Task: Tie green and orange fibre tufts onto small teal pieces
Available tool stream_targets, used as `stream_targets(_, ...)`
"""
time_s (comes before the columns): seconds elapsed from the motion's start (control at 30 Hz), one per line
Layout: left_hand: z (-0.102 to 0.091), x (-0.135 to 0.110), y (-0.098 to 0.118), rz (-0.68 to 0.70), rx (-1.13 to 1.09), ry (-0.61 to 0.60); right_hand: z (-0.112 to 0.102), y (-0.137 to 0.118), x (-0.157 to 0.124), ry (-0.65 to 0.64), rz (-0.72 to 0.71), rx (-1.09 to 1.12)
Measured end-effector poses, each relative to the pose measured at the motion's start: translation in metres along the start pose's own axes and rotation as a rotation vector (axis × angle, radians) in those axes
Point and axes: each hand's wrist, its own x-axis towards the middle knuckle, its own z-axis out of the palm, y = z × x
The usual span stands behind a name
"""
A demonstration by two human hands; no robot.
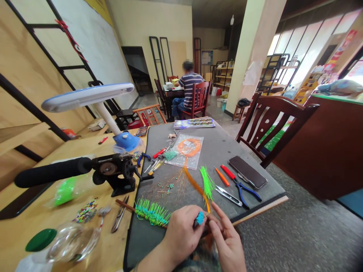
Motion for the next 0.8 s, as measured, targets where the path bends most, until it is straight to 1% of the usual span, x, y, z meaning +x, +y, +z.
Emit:
stream_targets(0.4,0.0011,-0.0008,-0.0003,0.004,0.041,-0.035,-0.0002,0.0021,-0.0027,0.025,0.011,0.066)
stream_targets(0.53,0.0005,0.0001,-0.0013,0.006,0.054,-0.042,0.0017,0.0025,-0.0011,0.014,0.006,0.081)
stream_targets(0.8,0.0022,0.0012,-0.0069,0.032,0.068,0.0,0.0041,0.005,0.0022,0.011,-0.001,0.067)
